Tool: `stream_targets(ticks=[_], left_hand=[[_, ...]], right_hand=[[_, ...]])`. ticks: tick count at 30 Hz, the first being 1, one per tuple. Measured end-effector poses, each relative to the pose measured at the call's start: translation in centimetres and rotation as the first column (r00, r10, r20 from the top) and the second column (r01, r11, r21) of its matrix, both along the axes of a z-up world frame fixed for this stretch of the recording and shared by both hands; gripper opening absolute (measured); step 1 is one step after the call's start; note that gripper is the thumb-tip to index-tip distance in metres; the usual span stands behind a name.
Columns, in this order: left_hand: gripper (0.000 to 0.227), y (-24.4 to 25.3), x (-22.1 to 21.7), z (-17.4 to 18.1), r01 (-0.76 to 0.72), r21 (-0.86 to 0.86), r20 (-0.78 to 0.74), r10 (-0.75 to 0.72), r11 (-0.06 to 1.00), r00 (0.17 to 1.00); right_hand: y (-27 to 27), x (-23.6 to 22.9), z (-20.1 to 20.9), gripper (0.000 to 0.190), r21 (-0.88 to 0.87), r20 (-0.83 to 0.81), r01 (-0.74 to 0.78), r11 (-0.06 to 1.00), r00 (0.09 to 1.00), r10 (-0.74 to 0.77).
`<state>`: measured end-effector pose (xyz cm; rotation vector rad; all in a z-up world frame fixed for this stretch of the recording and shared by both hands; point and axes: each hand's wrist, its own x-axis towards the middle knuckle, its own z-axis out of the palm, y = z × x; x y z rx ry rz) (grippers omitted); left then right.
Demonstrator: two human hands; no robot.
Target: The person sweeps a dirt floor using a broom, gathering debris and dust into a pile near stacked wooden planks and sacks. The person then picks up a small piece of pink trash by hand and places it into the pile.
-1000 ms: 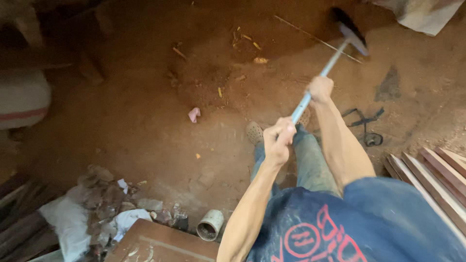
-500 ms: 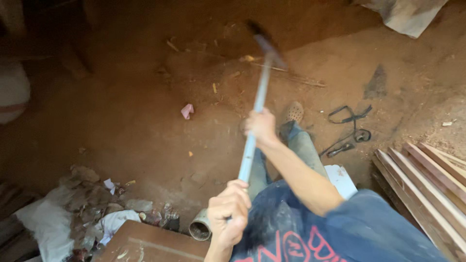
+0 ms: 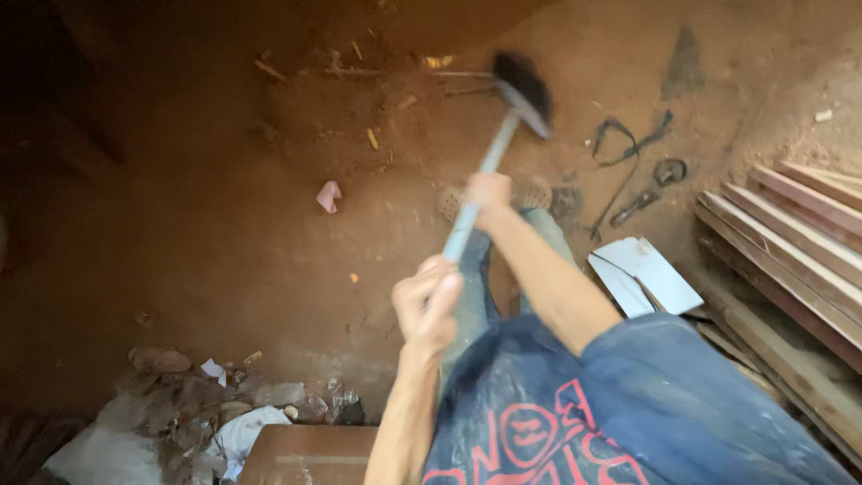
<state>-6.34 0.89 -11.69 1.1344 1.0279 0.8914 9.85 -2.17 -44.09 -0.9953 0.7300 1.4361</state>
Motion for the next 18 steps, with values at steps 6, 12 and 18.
stream_targets(ticks=[6, 12, 18], left_hand=[[0.026, 2.7, -3.9, 8.8, 0.138, 0.164, -0.226, -0.099, 0.977, 0.969], [0.036, -0.9, -7.0, 13.4, 0.304, 0.214, 0.104, -0.332, 0.928, 0.938], [0.046, -2.9, -1.9, 0.6, -0.143, -0.200, 0.420, 0.217, 0.969, 0.881]], right_hand=[[8.1, -11.3, 10.9, 0.014, -0.139, 0.226, -0.411, 0.901, 0.873, 0.433], [2.3, -6.8, 21.1, 0.013, -0.095, 0.084, -0.266, 0.959, 0.958, 0.274], [0.0, -0.3, 9.1, 0.021, -0.332, 0.287, -0.182, 0.925, 0.915, 0.283]])
